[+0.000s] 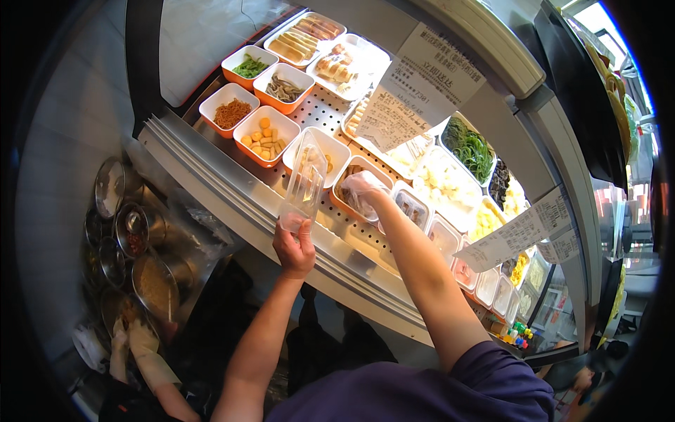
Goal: The person assembles a food order by selecting various ingredients from a refrigerated display case and placing them into a black container. They then seal the container, place it into a plastic bag, and attach a receipt to the bag.
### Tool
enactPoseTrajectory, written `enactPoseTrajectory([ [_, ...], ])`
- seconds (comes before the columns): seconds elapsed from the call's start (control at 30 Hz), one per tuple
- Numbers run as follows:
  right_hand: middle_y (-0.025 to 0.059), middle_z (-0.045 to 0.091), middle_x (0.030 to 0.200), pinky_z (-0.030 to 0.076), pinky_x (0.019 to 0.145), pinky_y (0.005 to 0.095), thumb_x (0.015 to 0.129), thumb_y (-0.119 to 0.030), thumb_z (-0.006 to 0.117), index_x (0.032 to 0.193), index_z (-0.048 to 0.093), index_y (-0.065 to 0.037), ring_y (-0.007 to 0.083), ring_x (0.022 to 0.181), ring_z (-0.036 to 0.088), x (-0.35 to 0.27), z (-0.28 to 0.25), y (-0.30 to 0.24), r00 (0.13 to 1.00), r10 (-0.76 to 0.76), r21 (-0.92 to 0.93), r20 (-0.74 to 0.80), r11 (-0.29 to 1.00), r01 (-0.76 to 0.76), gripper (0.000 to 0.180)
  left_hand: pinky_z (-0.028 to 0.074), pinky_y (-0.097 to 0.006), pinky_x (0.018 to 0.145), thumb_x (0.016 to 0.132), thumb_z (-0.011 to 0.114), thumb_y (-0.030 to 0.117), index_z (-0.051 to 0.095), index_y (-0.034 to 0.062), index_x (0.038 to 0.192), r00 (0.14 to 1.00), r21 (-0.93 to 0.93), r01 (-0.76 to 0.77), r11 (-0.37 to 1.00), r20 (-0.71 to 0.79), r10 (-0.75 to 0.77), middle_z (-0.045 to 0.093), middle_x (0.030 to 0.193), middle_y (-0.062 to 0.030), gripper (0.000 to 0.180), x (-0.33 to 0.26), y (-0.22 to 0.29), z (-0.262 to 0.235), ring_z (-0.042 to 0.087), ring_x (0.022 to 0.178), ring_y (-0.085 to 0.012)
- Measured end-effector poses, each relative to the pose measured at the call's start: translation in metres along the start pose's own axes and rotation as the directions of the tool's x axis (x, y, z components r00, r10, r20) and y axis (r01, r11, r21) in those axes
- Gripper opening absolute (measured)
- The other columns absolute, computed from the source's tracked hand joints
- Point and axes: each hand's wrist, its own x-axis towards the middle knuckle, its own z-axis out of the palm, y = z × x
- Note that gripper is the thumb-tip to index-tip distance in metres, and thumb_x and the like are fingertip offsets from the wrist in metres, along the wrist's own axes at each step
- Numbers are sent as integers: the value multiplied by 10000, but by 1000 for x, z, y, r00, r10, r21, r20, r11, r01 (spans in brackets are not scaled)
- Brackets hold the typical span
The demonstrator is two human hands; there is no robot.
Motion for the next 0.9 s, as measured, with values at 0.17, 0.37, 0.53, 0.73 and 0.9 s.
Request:
enactPoseTrajectory([
  [0.17, 128, 657, 784, 467, 649, 407, 871, -306, 543, 872, 659, 2, 241, 708, 612, -33, -29, -32, 993, 113, 126, -19, 986, -109, 328, 484, -371, 645, 947, 664, 167, 559, 25, 965, 999, 19, -12, 1000, -47, 13, 610, 858, -119, 177, -6, -4, 0, 600, 723, -293],
  [0.37, 228, 702, 1013, 541, 846, 415, 826, -345, 650, 986, 747, -53, 369, 928, 686, -35, 12, -64, 978, 162, -207, -132, 960, -187, 346, 476, -370, 639, 948, 661, 163, 561, 26, 964, 1000, 56, 5, 998, -31, -3, 609, 860, -120, 169, -7, 0, -6, 593, 724, -303],
  [0.53, 94, 709, 918, 486, 775, 369, 833, -366, 664, 933, 719, -22, 192, 836, 628, -37, -22, -40, 999, 28, 99, 30, 995, -31, 363, 517, -325, 661, 954, 643, 107, 554, 18, 968, 999, 93, -32, 995, -23, 34, 616, 872, -111, 127, -3, 3, -6, 655, 760, -251],
  [0.73, 114, 696, 789, 491, 696, 371, 797, -333, 723, 863, 734, 3, 206, 719, 628, -52, -34, -73, 989, 108, 95, -97, 991, -99, 343, 543, -305, 674, 956, 632, 73, 548, 10, 972, 999, 128, -40, 991, -1, 40, 623, 890, -114, 105, -6, 0, -6, 684, 780, -229],
  [0.9, 217, 717, 898, 545, 756, 383, 695, -331, 802, 923, 732, 26, 324, 815, 702, -38, 2, -76, 960, 156, -51, -235, 984, -172, 429, 542, -302, 669, 958, 630, 75, 548, 11, 978, 1000, 117, -28, 993, -10, 30, 625, 896, -110, 106, -8, 0, -6, 688, 780, -224],
])
